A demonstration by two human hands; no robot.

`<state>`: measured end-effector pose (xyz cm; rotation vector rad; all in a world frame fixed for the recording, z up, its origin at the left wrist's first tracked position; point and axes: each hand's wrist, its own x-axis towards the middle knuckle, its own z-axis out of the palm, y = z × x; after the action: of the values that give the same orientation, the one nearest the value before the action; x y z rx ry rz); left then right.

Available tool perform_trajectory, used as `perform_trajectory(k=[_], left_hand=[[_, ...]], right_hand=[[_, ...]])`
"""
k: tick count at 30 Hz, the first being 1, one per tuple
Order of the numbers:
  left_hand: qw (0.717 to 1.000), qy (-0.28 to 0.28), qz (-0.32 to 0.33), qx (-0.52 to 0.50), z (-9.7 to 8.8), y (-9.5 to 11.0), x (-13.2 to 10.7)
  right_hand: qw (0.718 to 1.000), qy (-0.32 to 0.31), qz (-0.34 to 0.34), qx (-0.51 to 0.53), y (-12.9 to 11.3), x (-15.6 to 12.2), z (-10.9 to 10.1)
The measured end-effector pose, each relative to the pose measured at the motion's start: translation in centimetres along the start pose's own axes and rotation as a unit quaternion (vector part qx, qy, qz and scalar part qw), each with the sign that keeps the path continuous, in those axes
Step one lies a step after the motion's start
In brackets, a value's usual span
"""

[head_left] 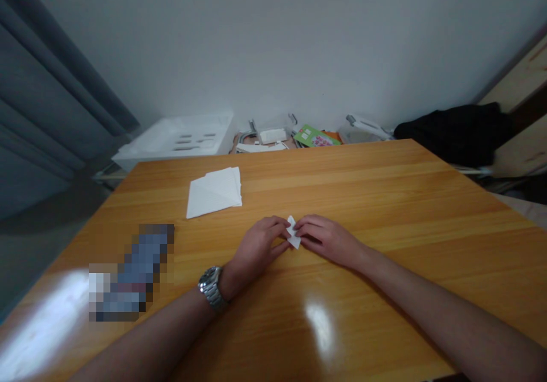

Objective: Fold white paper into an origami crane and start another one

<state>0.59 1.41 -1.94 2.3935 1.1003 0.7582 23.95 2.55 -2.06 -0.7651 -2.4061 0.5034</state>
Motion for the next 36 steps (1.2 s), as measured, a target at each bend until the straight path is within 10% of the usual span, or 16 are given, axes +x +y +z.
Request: perform_trajectory(k=[36], left_hand=[[0.98,-0.026,0.096,0.175,-1.5,0.7,-0.3]], right_hand=[[0.986,-0.098,-0.012,-0.137,0.6,-1.0,-1.7]])
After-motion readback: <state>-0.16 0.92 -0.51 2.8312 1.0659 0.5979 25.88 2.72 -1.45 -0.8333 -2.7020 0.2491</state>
